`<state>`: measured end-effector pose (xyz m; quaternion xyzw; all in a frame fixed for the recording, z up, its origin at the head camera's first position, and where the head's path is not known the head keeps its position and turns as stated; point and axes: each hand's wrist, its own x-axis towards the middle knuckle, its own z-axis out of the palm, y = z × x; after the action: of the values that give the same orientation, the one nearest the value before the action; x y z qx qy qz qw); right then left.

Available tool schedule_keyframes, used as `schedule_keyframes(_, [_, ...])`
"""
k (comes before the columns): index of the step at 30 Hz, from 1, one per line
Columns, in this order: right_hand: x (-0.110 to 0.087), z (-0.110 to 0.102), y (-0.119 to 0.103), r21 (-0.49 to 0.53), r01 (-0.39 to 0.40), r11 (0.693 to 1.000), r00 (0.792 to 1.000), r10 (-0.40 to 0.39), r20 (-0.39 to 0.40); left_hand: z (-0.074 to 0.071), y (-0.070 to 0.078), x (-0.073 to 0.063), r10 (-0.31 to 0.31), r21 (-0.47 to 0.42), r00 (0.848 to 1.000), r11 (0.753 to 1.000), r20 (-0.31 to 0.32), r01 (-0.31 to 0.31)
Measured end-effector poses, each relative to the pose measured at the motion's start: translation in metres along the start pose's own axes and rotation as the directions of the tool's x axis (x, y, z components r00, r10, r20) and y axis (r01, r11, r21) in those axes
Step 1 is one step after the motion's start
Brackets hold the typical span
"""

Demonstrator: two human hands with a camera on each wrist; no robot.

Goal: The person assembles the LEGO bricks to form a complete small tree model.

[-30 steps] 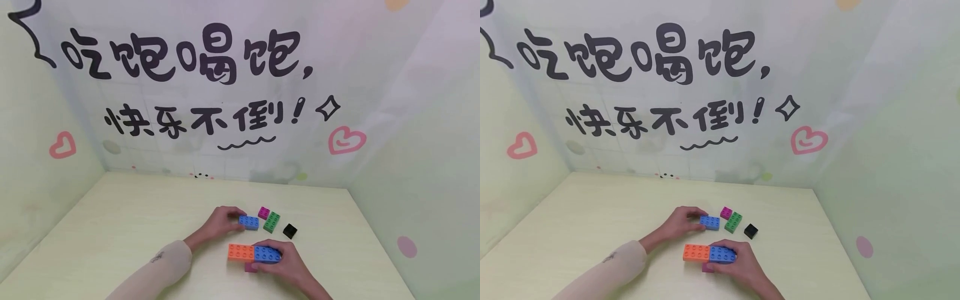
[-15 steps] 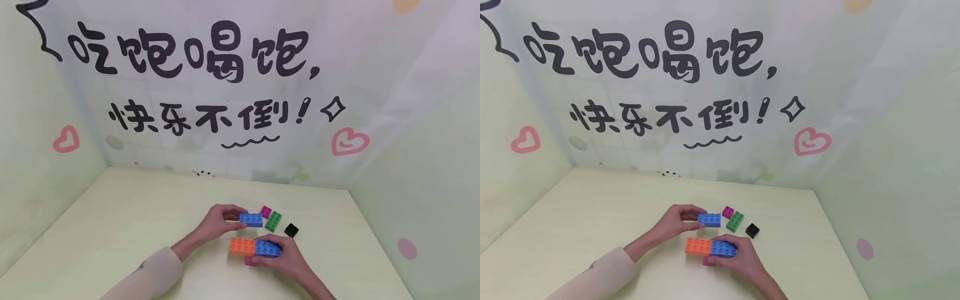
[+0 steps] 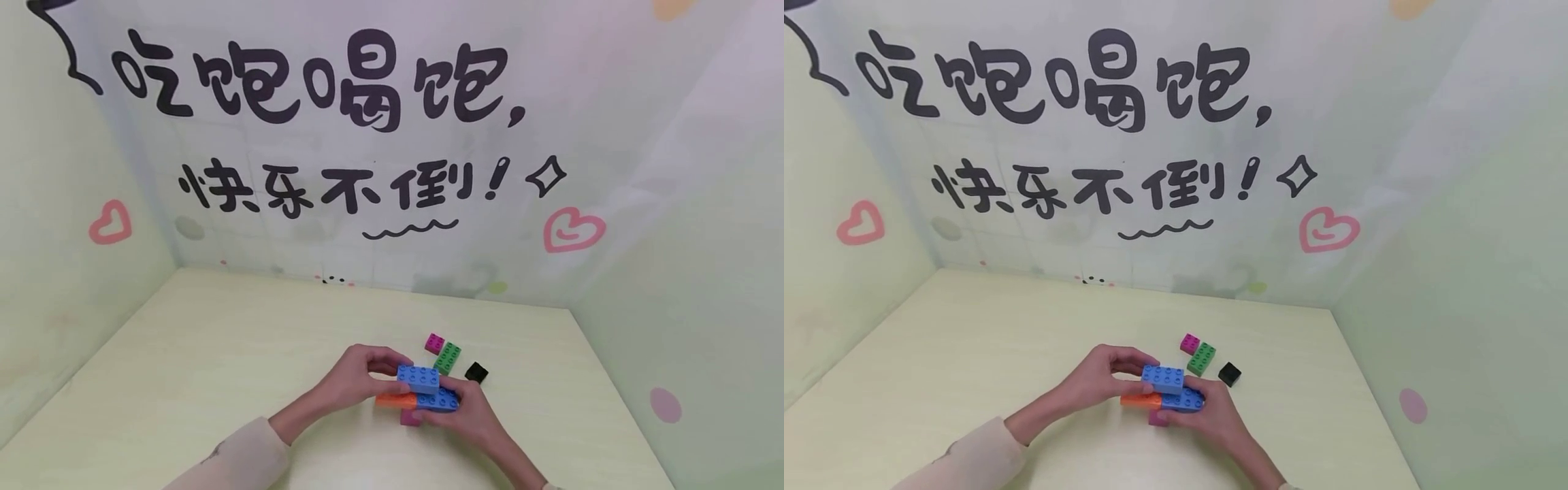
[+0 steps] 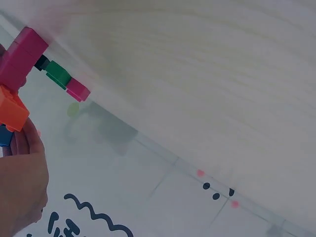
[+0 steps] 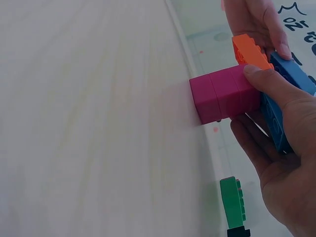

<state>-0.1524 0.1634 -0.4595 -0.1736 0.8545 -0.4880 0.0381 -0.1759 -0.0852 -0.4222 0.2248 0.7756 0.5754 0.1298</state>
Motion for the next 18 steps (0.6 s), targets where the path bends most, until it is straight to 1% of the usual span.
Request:
schedule_keyframes(3, [0.0004,0.0009,-0.0002,-0.007,0.006,1.0,1.0,-0.006,0.012,-0.0003,-0.0018,-0.0051,-0.007,-0.001,1.0,1.0,0.002,0.007])
schedule_keyframes(6, [0.0003,0.001,-0.0007,-0.031,-0.005,1.0,1.0,0.005,0.009,-0.001,-0.0029,-0.0082,-0.013,-0.009,1.0,1.0,0.002,0.013])
schedule_keyframes(13, [0.0008,-0.0011,-0.0005,-0.059,-0.028,0.998,0.999,0.026,-0.02,-0.0016,-0.0025,-0.0093,-0.012,0.019,1.0,1.0,0.001,0.012])
schedule_keyframes(18, [-0.0007,-0.0023,-0.0003,-0.056,-0.04,0.998,0.998,0.038,-0.041,-0.0016,-0.0023,-0.0094,0.006,0.04,1.0,0.999,0.006,-0.006])
